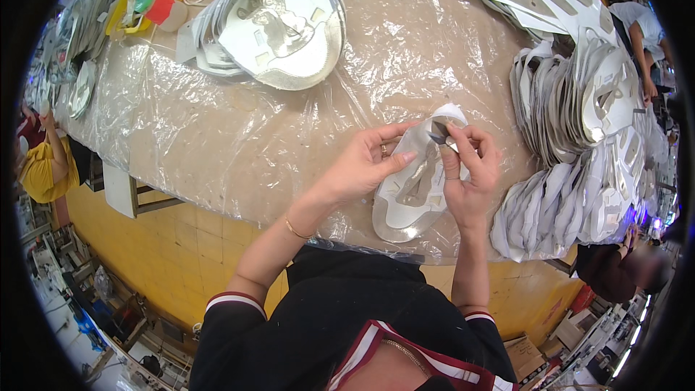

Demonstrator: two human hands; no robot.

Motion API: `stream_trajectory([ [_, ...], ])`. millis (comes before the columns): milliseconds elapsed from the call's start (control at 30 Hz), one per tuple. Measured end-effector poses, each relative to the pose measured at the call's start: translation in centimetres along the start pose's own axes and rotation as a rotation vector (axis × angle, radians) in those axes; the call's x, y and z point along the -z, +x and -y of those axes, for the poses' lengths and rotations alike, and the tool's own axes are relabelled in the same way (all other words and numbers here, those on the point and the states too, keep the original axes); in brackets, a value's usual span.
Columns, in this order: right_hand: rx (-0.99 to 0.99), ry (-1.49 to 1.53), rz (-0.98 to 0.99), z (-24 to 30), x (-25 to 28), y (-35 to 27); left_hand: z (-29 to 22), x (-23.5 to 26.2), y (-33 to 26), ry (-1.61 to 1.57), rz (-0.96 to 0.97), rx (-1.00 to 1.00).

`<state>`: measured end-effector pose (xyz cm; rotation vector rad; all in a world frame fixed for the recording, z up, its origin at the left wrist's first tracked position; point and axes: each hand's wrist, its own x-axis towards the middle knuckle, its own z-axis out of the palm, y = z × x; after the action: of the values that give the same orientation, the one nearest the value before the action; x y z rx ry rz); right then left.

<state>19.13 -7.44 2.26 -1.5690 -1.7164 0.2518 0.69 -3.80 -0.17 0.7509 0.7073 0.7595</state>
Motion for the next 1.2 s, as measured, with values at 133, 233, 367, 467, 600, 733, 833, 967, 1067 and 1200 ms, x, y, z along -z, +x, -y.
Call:
stream_trajectory([
  [133, 0.013, -0.029, 0.133, 0.4, 0.0, -0.4, 0.9, 0.0, 0.1, 0.098, -0.097, 0.040],
  [233, 0.023, -0.060, 0.140, 0.5, -0.6, -0.5, 1.3, -0.1, 0.1, 0.116, -0.055, -0.043],
  [367, 0.054, -0.074, 0.076, 0.4, -1.7, -0.7, 0.9, -0.1, 0.0, 0.149, 0.007, -0.033],
  [467, 0.071, -0.081, 0.054, 0.0, -1.8, -1.1, 0.6, -0.1, 0.0, 0.149, 0.028, -0.020],
  [600, 0.116, -0.128, 0.013, -0.3, -1.6, -1.2, 0.0, -0.1, -0.3, 0.191, 0.033, 0.058],
  [733, 0.058, -0.106, 0.033, 0.5, -0.8, -0.8, -0.7, -0.8, -0.3, 0.235, -0.053, -0.017],
  [833, 0.114, -0.198, 0.111, 1.3, 1.0, -0.1, -2.1, -0.4, -0.1, 0.395, -0.028, -0.047],
  [967, 0.041, -0.164, 0.297, 1.7, 3.5, 0.7, -4.8, 1.3, 0.2, 0.582, 0.224, 0.129],
  [1067, 0.075, -0.032, 0.397, 1.5, 4.1, 1.1, -6.3, 1.9, 0.6, 0.679, 0.407, 0.113],
  [1200, 0.140, -0.044, 0.426, 1.5, 4.2, 1.0, -7.3, 1.9, 0.8, 0.727, 0.543, 0.179],
])
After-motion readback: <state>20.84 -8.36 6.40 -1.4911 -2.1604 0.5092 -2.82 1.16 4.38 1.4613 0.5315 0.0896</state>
